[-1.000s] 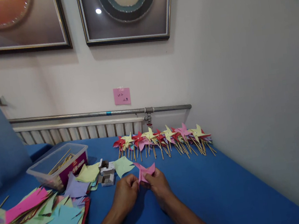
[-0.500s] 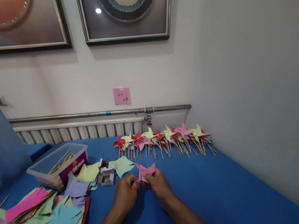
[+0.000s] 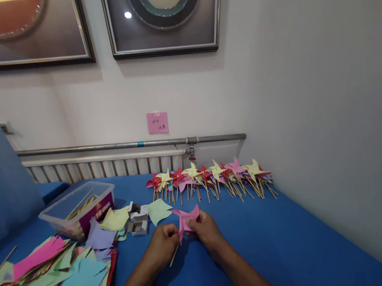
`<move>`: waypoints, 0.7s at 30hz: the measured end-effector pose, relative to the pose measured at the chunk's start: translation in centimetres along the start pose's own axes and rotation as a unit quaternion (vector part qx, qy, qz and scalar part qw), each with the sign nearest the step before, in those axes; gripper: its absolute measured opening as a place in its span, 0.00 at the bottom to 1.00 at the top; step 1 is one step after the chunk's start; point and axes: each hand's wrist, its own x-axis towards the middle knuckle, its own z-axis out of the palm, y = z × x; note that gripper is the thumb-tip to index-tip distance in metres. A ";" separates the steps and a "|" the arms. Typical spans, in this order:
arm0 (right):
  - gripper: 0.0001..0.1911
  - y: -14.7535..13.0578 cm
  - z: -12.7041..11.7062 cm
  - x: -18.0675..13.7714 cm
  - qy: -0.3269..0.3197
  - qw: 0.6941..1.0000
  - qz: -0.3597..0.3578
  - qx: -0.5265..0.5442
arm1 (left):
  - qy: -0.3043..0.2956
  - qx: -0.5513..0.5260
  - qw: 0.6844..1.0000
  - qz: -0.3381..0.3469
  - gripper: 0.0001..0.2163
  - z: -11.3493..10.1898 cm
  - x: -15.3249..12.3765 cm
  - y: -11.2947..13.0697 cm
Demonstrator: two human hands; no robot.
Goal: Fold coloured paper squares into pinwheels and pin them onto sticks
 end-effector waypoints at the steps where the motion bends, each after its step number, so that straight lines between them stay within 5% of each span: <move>1: 0.16 -0.1 -0.1 0.0 0.004 1.000 0.001 0.003 | 0.014 0.000 1.000 -0.001 0.09 -0.1 0.0 0.1; 7: 0.18 -0.3 -0.2 0.2 0.069 0.997 0.016 0.008 | 0.087 -0.077 0.991 -0.065 0.10 -0.7 0.4 0.4; 16: 0.06 0.8 2.3 -1.6 -0.094 0.987 0.054 -0.120 | 0.097 -0.127 0.986 -0.040 0.07 -1.1 0.4 0.6; 21: 0.07 0.4 2.6 -2.2 -0.126 0.979 0.057 -0.150 | 0.099 -0.130 0.986 -0.034 0.06 -1.0 0.2 1.1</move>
